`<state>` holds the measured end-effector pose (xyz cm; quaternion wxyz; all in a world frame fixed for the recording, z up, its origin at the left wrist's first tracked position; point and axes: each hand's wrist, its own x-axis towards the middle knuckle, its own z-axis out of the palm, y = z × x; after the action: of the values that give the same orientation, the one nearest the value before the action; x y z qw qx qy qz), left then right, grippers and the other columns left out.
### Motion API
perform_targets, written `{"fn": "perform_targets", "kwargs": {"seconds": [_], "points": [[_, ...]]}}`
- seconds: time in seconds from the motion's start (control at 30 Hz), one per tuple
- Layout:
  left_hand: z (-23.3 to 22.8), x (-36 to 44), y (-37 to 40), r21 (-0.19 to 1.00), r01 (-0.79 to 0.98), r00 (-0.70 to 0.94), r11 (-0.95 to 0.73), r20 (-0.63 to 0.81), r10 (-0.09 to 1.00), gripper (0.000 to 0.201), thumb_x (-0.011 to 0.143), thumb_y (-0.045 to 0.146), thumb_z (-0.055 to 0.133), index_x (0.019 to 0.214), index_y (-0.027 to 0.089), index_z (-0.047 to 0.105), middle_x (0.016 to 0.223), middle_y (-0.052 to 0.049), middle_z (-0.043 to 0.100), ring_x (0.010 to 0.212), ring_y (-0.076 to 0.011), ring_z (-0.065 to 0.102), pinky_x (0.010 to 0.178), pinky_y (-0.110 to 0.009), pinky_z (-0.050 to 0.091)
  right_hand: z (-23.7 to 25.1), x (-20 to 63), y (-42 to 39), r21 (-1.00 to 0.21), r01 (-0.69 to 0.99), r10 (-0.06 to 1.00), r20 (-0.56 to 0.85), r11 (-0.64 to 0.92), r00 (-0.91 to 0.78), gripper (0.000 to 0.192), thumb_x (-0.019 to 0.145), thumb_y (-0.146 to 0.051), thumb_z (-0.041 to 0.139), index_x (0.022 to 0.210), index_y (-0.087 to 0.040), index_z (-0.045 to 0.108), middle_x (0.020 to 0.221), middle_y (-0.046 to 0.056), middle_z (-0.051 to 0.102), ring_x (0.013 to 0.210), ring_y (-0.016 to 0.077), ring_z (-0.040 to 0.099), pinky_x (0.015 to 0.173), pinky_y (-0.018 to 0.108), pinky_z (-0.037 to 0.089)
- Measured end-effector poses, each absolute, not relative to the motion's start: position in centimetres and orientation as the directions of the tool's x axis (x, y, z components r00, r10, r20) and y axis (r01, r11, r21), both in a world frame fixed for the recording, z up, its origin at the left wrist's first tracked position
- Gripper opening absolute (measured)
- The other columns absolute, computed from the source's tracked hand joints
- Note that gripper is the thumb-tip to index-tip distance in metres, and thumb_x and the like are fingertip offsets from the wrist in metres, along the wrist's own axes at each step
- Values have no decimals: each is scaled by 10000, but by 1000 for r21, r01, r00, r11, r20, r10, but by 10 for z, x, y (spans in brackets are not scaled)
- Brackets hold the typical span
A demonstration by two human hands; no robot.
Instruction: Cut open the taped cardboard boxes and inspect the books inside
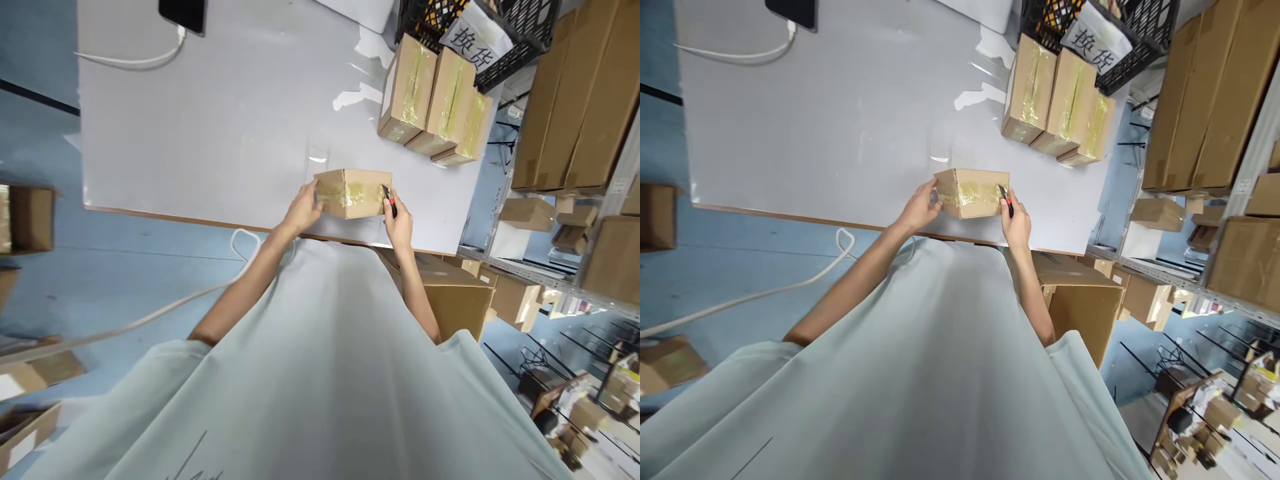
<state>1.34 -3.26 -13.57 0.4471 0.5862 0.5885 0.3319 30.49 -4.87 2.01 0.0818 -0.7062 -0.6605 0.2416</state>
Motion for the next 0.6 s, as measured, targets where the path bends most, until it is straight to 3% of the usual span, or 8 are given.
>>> {"fn": "perform_targets", "kwargs": {"seconds": [0.07,0.13,0.27,0.4,0.47,0.6], "points": [[-112,13,-32,893,446,104,-65,21,994,843,967,434,747,1746,211,512,1754,-213,581,1642,-393,566,1377,-598,479,21,299,-49,-392,908,974,-215,-150,68,772,1244,-602,190,1814,-178,490,1615,209,725,1524,330,698,1238,492,590],[-84,8,-27,873,460,147,-160,103,984,833,1000,456,752,1766,251,495,1810,-167,535,1705,-389,491,1430,-581,415,21,289,-49,-387,905,971,-221,-173,91,766,1251,-588,217,1814,-144,487,1573,228,741,1538,345,687,1263,506,564],[-50,-4,-7,866,444,231,-230,138,963,704,1026,415,731,1701,278,583,1714,-118,639,1614,-372,596,1396,-562,474,26,268,-43,-361,917,969,-232,-167,85,748,1258,-568,218,1848,-159,428,1565,224,739,1508,359,702,1264,538,549],[-55,-16,12,881,436,200,-184,104,974,563,1074,475,681,1591,253,672,1508,-103,752,1398,-287,745,1234,-455,605,38,244,-33,-298,942,960,-269,-154,72,739,1261,-580,199,1863,-202,402,1649,204,693,1488,353,706,1212,500,569],[-65,-24,19,887,430,189,-170,96,977,590,1109,539,644,1608,225,648,1522,-108,740,1376,-247,758,1195,-418,606,43,232,-29,-240,957,951,-297,-163,88,721,1265,-569,195,1858,-220,413,1639,195,703,1451,348,718,1177,466,578],[-82,-38,33,878,410,253,-248,152,956,741,1053,568,745,1695,237,576,1748,-151,604,1563,-350,656,1308,-515,559,48,217,-27,-165,963,938,-309,-215,156,663,1272,-521,252,1850,-249,428,1542,186,747,1332,348,745,1130,471,584]]}}
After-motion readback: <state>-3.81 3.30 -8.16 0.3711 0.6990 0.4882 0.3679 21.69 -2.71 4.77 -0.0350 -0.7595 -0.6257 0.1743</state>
